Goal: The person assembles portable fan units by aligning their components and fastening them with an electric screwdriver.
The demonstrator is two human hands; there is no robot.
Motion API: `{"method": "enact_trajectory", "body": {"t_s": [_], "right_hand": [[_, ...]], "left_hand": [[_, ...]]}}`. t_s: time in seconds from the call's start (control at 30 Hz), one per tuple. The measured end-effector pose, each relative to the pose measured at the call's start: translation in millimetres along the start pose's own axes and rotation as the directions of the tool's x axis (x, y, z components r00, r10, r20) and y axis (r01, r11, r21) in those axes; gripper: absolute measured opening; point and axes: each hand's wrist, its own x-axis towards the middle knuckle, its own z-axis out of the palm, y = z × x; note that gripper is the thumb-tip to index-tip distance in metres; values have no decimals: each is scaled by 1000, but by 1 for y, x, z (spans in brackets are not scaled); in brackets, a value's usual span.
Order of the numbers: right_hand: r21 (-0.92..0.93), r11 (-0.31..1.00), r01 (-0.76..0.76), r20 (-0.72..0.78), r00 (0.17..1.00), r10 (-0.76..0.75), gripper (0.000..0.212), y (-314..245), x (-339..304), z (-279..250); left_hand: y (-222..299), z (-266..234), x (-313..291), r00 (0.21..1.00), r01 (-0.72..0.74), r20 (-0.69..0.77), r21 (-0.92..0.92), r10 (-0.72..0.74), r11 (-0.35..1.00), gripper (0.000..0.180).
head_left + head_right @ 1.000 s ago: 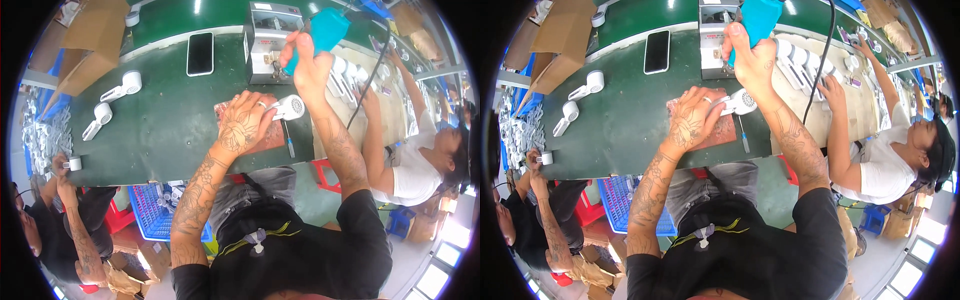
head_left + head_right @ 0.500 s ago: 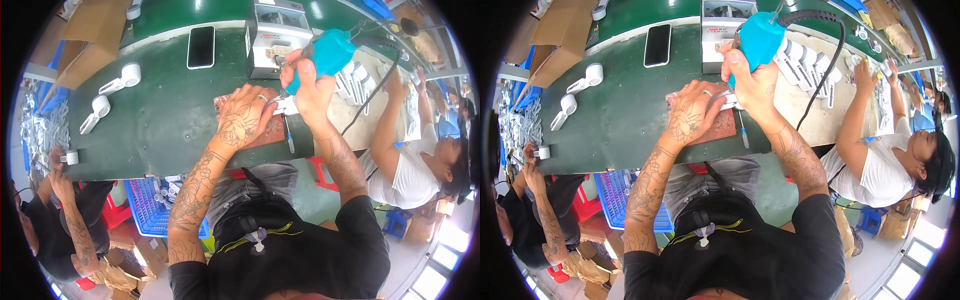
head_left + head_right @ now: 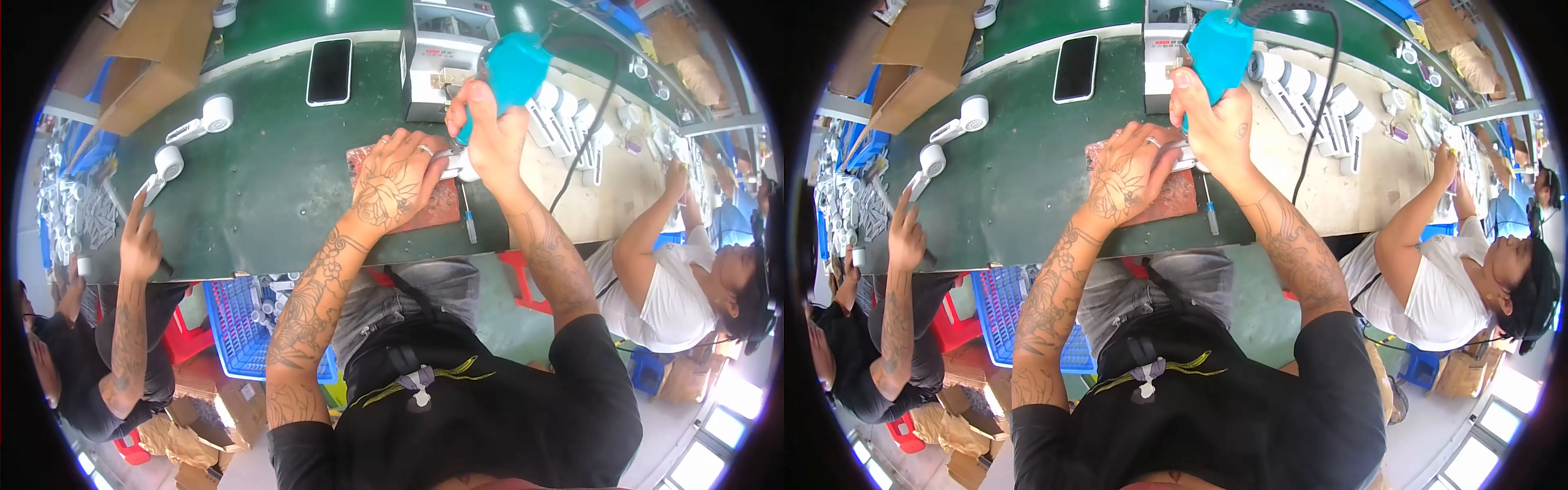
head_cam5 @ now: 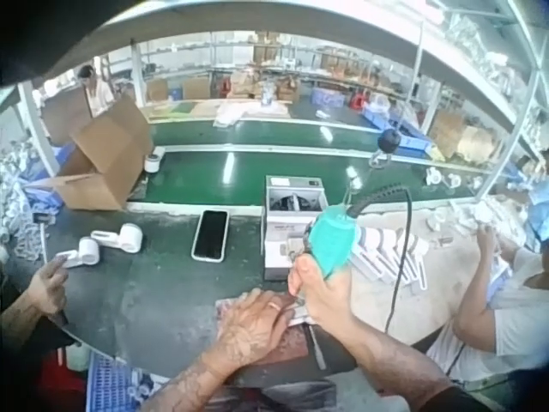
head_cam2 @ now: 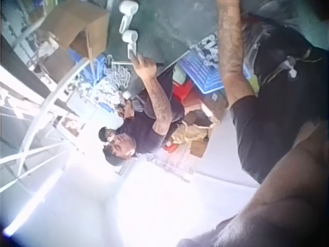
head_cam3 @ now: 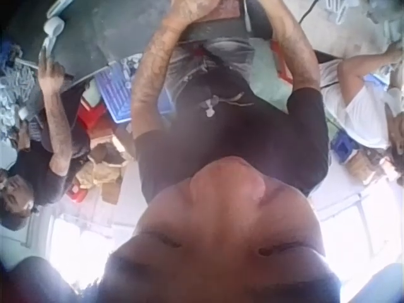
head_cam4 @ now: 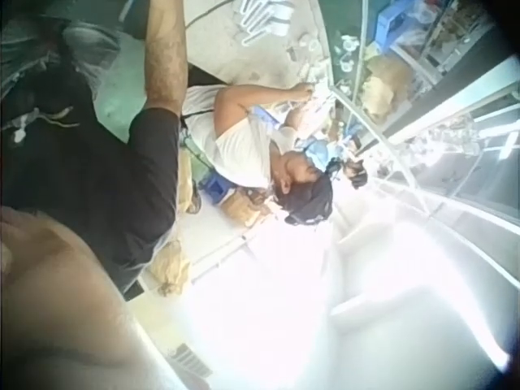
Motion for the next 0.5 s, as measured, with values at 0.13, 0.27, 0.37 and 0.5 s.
{"method": "enact_trajectory", "body": {"t_s": [0.13, 0.27, 0.37, 0.5], "right_hand": [[-51, 995, 88, -86, 992, -92, 32, -10, 10, -1], [-138, 961, 239, -138, 956, -257, 38, -13, 42, -7], [-168, 948, 272, -97, 952, -290, 36, 2, 58, -10], [-133, 956, 263, -77, 959, -274, 33, 13, 60, -11]], "left_hand": [[-3, 4, -1, 999, -33, -29, 3, 33, 999, 21], [-3, 5, -3, 999, -15, -31, -46, 13, 999, 21], [-1, 7, -2, 999, -21, -48, -33, 19, 999, 21], [1, 11, -1, 998, -6, -61, 4, 7, 1000, 21]]}}
